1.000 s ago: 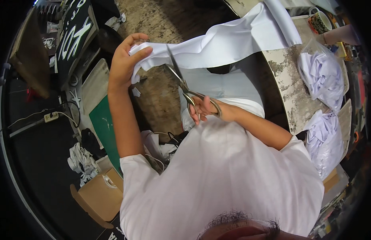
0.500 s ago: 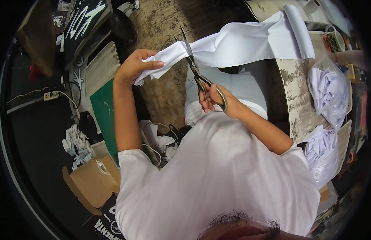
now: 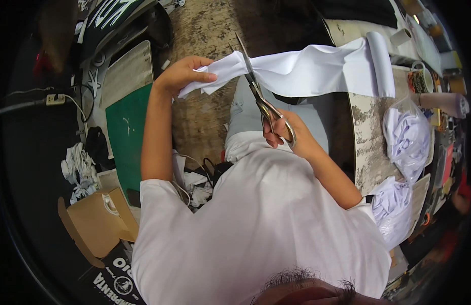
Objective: Cutting a long strip of white fabric using large scissors at a production workstation.
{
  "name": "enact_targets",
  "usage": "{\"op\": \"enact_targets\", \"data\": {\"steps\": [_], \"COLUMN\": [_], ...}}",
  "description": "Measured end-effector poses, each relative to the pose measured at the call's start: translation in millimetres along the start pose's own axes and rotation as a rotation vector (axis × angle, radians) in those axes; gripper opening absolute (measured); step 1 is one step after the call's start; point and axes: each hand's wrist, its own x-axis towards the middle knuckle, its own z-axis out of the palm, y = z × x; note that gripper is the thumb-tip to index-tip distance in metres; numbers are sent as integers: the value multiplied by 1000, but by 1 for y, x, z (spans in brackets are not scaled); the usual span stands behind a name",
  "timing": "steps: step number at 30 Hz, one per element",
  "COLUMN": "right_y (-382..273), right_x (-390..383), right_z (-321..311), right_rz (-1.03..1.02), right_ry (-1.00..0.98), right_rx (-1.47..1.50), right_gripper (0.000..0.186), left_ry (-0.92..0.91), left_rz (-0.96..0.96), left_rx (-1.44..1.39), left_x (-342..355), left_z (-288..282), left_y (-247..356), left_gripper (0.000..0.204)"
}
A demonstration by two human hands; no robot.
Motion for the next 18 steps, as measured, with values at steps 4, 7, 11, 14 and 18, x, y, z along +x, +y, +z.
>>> {"op": "enact_targets", "data": {"steps": [4, 7, 11, 14, 18], "right_y": [-12, -19, -25, -27, -28], "right_x": [-6, -10, -15, -20, -23], "right_z": [2, -3, -10, -15, -17], "right_rz": [-17, -4, -19, -8, -7], "right_ry": [28, 51, 72, 102, 111], "right_rx": [-45, -101, -119, -111, -112], "right_gripper": [50, 51, 52, 52, 52], "left_ry": [-115, 65, 171, 153, 9], "left_rz": [58, 199, 334, 540, 409], "left_rx": [111, 156, -321, -364, -466], "left_x": [14, 33, 49, 67, 70], "left_z": [-18, -25, -15, 13, 21], "left_y": [-24, -49, -53, -29, -1], "left_gripper": [31, 23, 37, 44, 40]}}
